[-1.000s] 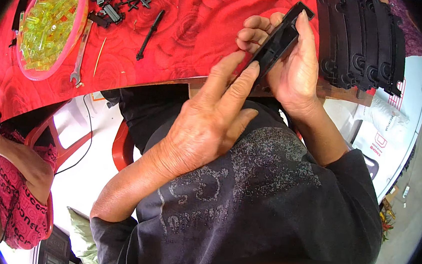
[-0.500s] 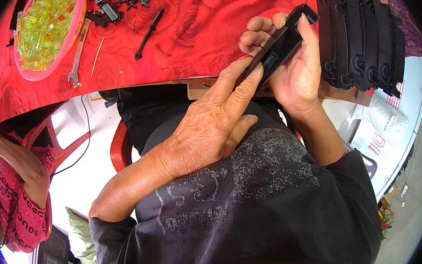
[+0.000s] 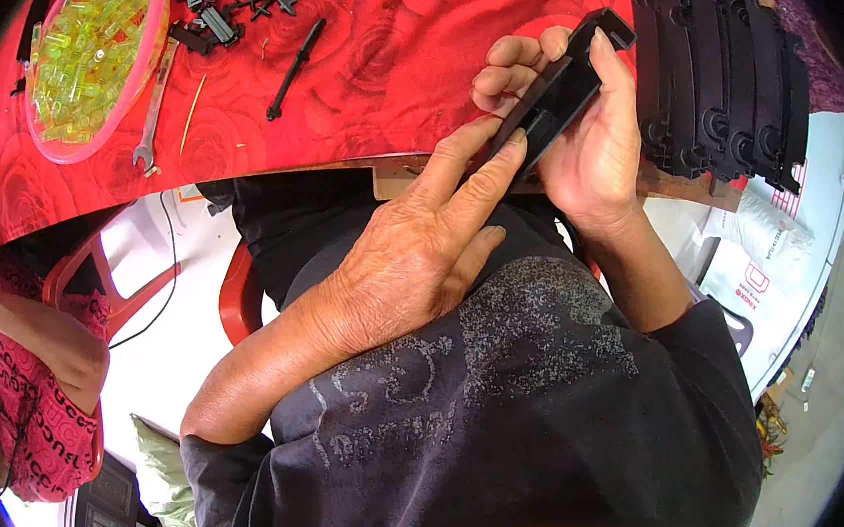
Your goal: The person assembles plastic components by fitting small plastic pieces into a black plastic frame by hand.
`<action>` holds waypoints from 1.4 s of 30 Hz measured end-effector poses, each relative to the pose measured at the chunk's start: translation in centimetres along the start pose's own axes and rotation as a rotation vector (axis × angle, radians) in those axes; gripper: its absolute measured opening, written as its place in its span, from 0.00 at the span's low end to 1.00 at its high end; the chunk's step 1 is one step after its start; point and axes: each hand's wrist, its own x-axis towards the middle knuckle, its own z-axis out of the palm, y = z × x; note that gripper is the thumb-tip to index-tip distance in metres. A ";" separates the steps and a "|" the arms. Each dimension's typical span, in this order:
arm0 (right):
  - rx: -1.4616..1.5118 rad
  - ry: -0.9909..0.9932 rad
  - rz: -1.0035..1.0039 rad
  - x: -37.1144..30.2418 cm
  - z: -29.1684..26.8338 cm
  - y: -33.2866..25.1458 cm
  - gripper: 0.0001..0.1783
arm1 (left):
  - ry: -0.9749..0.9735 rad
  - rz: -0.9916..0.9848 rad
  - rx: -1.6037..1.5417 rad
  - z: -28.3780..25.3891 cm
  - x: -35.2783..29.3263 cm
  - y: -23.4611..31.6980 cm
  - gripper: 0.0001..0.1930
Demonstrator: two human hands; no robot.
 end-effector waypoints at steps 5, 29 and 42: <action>-0.015 0.050 -0.001 0.2 0.0 0.2 0.22 | 0.007 -0.018 0.046 0.2 0.1 -0.2 0.38; -0.125 0.088 0.033 -0.4 2.2 -0.6 0.24 | 0.295 -0.253 -0.473 0.8 4.3 -0.6 0.11; -0.186 0.175 0.020 -0.4 3.0 0.0 0.22 | 0.196 -0.395 -0.649 0.8 4.5 0.5 0.09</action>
